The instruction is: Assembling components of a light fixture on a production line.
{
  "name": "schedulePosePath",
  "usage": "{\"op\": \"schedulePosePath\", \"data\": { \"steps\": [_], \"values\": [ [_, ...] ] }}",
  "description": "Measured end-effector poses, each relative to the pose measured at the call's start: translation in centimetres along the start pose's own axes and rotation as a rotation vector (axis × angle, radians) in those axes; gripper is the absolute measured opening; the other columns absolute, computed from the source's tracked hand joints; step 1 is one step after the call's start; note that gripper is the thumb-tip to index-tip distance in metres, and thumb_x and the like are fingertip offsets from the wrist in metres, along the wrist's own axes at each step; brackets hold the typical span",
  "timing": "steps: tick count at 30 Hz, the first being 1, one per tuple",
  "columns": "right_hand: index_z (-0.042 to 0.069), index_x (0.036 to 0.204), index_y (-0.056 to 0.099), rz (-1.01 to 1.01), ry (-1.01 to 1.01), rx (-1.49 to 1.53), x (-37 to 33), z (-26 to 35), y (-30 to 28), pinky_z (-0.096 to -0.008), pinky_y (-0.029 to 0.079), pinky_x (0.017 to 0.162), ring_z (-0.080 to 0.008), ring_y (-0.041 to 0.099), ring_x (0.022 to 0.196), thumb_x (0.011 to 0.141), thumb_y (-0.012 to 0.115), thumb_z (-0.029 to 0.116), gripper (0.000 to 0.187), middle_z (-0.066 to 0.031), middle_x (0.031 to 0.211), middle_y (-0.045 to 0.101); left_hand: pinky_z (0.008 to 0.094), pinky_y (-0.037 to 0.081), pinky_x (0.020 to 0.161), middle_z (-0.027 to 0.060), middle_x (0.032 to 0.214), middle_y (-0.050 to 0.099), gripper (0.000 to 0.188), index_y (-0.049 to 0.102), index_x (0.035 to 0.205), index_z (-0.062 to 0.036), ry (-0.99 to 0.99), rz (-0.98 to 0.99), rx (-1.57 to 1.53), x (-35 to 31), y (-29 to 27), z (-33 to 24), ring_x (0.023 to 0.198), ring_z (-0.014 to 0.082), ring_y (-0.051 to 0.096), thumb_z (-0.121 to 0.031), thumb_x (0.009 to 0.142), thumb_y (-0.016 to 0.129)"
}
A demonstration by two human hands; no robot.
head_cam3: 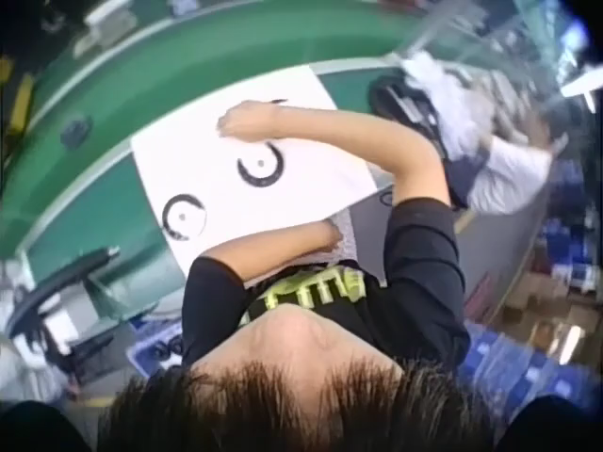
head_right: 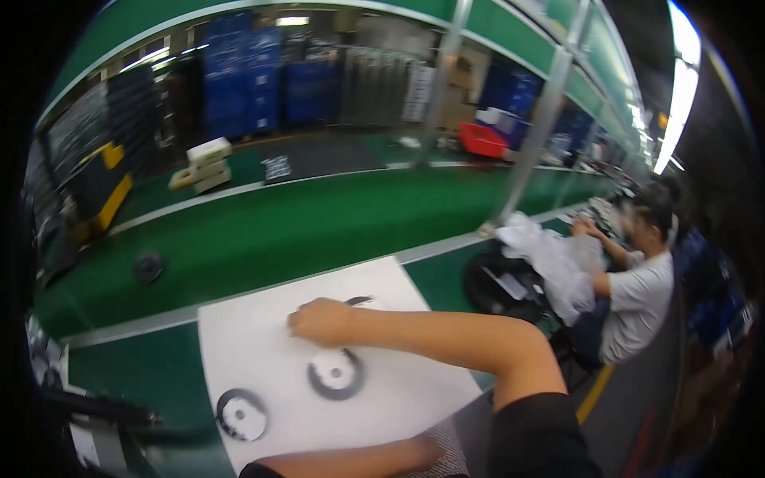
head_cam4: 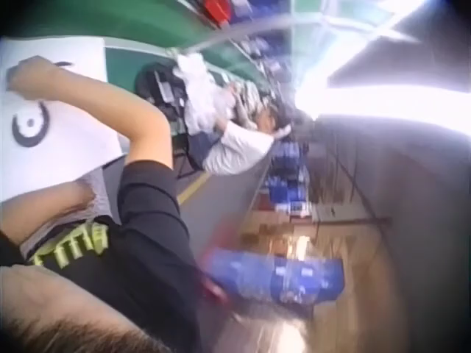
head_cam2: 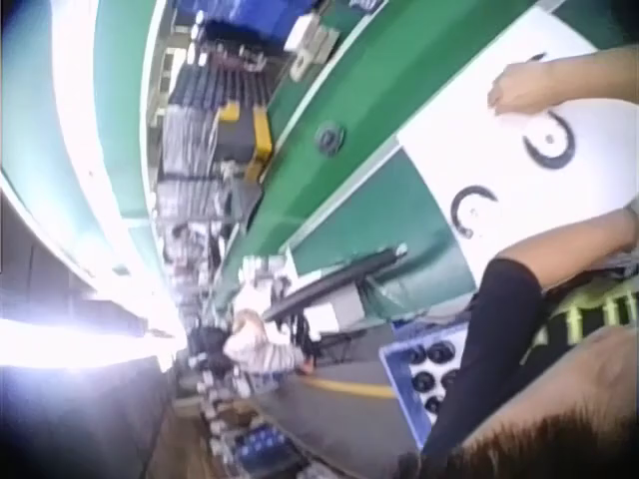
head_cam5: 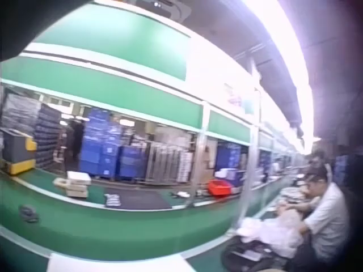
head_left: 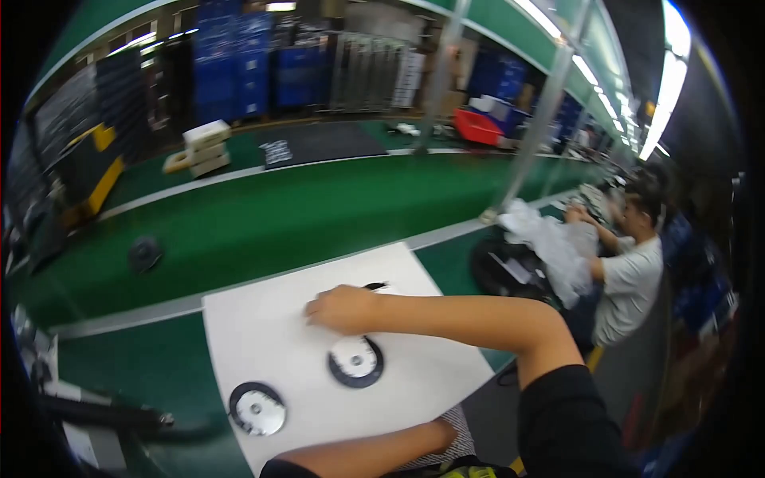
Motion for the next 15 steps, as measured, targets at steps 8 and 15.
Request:
{"op": "schedulePosePath", "data": {
  "steps": [8, 15],
  "values": [
    [0.003, 0.091, 0.069, 0.005, -0.193, -0.153, -2.6, 1.6, -1.4, -0.0377, 0.057, 0.073, -0.0241, 0.067, 0.092, 0.094, 0.055, 0.012, 0.018, -0.0049, 0.129, 0.061, 0.0488, 0.055, 0.088, 0.0195, 0.111, 0.072, 0.029, 0.073, 0.106, -0.0030, 0.024, -0.061, 0.029, 3.5, 2.2, -0.2, 0.106, 0.0342, 0.069, -0.016, 0.082, 0.065],
    [0.013, 0.137, 0.055, 0.178, -0.080, -0.030, -2.8, -0.8, -1.6, -0.0435, 0.053, 0.088, -0.0334, 0.067, 0.095, 0.100, 0.049, 0.023, 0.039, -0.0147, 0.105, 0.071, 0.0473, 0.055, 0.089, 0.0168, 0.112, 0.073, 0.028, 0.075, 0.104, -0.0055, 0.038, -0.001, 0.062, 0.9, -0.2, -1.0, 0.105, 0.0334, 0.069, -0.020, 0.081, 0.069]
  ]
}}
Point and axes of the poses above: each hand's wrist, its own x-axis towards the middle knuckle, its own y-axis out of the palm, z = x × y, the point moved 7 cm from there along x, towards the middle knuckle
